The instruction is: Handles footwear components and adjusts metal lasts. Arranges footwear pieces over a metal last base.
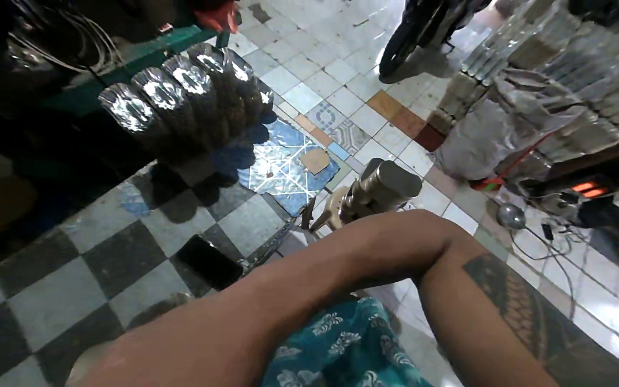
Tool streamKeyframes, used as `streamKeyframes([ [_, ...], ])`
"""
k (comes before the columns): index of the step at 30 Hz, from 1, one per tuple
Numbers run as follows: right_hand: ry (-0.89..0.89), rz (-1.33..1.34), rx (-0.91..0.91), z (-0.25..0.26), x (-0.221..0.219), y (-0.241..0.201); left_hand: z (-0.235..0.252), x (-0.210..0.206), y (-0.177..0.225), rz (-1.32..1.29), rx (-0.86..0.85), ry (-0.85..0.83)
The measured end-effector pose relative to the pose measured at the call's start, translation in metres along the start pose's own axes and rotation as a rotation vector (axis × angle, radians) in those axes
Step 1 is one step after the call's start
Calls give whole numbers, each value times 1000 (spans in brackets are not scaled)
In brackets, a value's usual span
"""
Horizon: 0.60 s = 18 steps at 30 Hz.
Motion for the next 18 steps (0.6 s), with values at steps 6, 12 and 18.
streamKeyframes([
  [6, 371, -358, 333, -102, 64, 12, 173, -21, -108, -33, -7, -7],
  [12, 731, -718, 206, -193, 175, 3, 215, -3, -116, -109, -97, 2],
  [18, 833, -835, 165, -210, 245, -13, 212, 13, -86, -149, -73, 23],
])
Point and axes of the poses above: each hand's wrist, its own z-axis towards the middle knuckle, its own x-axis out of the back of the hand, y = z × x, the point moved 9 cm from there along z, towards the middle knuckle, and after that the axes turned 11 degrees about x, right-handed, at the moved point
